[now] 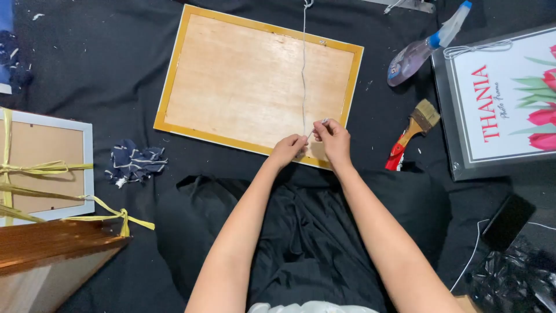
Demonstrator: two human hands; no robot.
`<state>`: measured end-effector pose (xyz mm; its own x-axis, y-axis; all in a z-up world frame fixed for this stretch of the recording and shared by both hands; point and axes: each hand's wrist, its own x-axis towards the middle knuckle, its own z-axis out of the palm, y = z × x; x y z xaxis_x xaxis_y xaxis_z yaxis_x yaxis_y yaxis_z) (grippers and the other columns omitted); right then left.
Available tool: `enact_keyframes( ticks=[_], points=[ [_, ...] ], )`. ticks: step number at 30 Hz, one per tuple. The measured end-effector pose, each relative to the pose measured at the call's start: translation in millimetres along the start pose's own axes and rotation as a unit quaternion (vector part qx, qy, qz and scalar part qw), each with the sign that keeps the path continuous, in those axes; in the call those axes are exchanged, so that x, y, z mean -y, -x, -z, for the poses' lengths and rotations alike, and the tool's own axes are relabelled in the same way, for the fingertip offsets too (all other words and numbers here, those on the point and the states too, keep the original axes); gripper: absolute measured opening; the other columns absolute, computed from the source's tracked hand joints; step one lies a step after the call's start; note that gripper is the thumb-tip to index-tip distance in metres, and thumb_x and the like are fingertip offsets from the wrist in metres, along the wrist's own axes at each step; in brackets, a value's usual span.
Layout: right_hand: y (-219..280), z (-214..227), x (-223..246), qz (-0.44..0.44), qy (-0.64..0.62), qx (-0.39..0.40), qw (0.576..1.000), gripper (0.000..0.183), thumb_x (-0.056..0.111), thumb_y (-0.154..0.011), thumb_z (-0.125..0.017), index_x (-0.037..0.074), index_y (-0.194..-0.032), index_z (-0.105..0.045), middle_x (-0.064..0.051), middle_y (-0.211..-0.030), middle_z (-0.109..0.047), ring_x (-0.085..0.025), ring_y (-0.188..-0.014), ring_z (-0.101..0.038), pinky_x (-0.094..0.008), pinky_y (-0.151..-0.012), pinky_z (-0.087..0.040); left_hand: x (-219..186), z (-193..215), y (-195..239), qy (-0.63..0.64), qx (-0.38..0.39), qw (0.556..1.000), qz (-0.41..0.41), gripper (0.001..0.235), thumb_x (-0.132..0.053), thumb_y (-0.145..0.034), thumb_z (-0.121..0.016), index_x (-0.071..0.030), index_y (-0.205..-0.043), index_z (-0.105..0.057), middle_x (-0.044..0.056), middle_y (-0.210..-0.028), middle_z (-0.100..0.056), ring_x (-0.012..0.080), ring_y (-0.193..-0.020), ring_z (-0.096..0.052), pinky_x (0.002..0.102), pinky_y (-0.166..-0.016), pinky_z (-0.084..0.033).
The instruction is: The person ties a white cord to the back of a wooden picture frame. They loop the cord through metal eyelets and tie a knot to secure it.
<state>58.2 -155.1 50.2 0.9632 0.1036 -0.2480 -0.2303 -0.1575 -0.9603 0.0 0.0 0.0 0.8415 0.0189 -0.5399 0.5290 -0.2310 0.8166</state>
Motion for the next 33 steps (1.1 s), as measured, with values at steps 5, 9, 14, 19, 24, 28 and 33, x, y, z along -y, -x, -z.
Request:
enact_keyframes(
  ticks=[5, 9, 14, 19, 24, 28, 33],
  points=[
    [-30.8, -5.8, 6.9, 0.026, -0.007, 0.006, 1.0, 0.016, 0.017, -0.101, -0.074, 0.006, -0.089, -0.07, -0.01, -0.079, -0.074, -0.009, -0.07, -0.071, -0.022, -0.065, -0.065, 20.4, -11.2, -7.8, -0.066, -0.027, 0.997, -0.03, 0.032, -0.041, -0.092, -0.075, -0.017, -0.112, -0.074, 0.008, -0.1, -0.076, 0.0295, -0.106, -0.071, 0.045, -0.098, -0.054],
    [-54.2, -4.7, 51.0, 0.071, -0.041, -0.025, 0.996, 0.019, 0.018, -0.102, -0.072, 0.006, -0.088, -0.068, -0.008, -0.078, -0.072, -0.008, -0.071, -0.071, -0.019, -0.065, -0.066, 20.3, -16.6, -6.2, -0.111, -0.056, 0.992, -0.036, 0.028, -0.039, -0.101, -0.063, -0.014, -0.11, -0.069, 0.015, -0.1, -0.075, 0.0378, -0.109, -0.07, 0.049, -0.096, -0.055],
    [-73.5, 1.9, 80.1, 0.067, -0.016, -0.055, 0.996, 0.013, 0.017, -0.104, -0.067, 0.005, -0.101, -0.07, -0.008, -0.079, -0.072, -0.009, -0.07, -0.07, -0.019, -0.063, -0.065, 10.1, -15.9, 8.5, -0.092, -0.071, 0.992, -0.042, 0.022, -0.035, -0.103, -0.059, -0.017, -0.103, -0.073, 0.006, -0.091, -0.077, 0.0314, -0.102, -0.072, 0.045, -0.095, -0.055],
    [-72.9, 19.7, 24.1, 0.051, 0.257, -0.148, 0.954, 0.051, 0.028, -0.105, -0.07, 0.001, -0.144, -0.05, -0.024, -0.126, -0.057, -0.048, -0.12, -0.06, -0.057, -0.106, -0.048, -0.9, -17.9, 28.6, -0.129, -0.075, 0.986, -0.072, 0.022, -0.034, -0.104, -0.059, -0.018, -0.105, -0.075, 0.008, -0.094, -0.077, 0.032, -0.104, -0.072, 0.045, -0.094, -0.056],
    [-51.4, 1.4, -12.6, -0.217, 0.152, 0.1, 0.959, 0.076, 0.057, -0.11, -0.031, 0.006, -0.078, -0.077, -0.014, -0.063, -0.071, -0.023, -0.06, -0.074, -0.033, -0.064, -0.063, 3.2, -17.4, 37.0, -0.194, -0.04, 0.974, -0.107, 0.02, -0.027, -0.102, -0.061, -0.015, -0.109, -0.076, 0.012, -0.099, -0.077, 0.0368, -0.105, -0.07, 0.048, -0.094, -0.055],
    [-87.0, -10.1, -36.7, -0.133, 0.284, 0.035, 0.949, 0.05, 0.06, -0.105, -0.049, 0.023, -0.092, -0.079, 0.002, -0.081, -0.074, -0.021, -0.089, -0.074, -0.036, -0.084, -0.058, 6.5, -13.7, 46.1, -0.228, -0.012, 0.968, -0.102, 0.023, -0.027, -0.101, -0.062, -0.011, -0.111, -0.076, 0.015, -0.1, -0.076, 0.0387, -0.106, -0.07, 0.049, -0.096, -0.055],
    [-129.6, -36.9, -21.7, 0.042, 0.324, -0.041, 0.944, 0.021, 0.016, -0.091, -0.07, 0.012, -0.112, -0.071, -0.007, -0.097, -0.056, -0.033, -0.099, -0.066, -0.045, -0.093, -0.054, 0.4, -8.5, 61.1, -0.242, 0.034, 0.966, -0.086, 0.021, -0.024, -0.1, -0.062, -0.011, -0.108, -0.077, 0.019, -0.1, -0.076, 0.0432, -0.108, -0.069, 0.053, -0.097, -0.055]
  ],
)
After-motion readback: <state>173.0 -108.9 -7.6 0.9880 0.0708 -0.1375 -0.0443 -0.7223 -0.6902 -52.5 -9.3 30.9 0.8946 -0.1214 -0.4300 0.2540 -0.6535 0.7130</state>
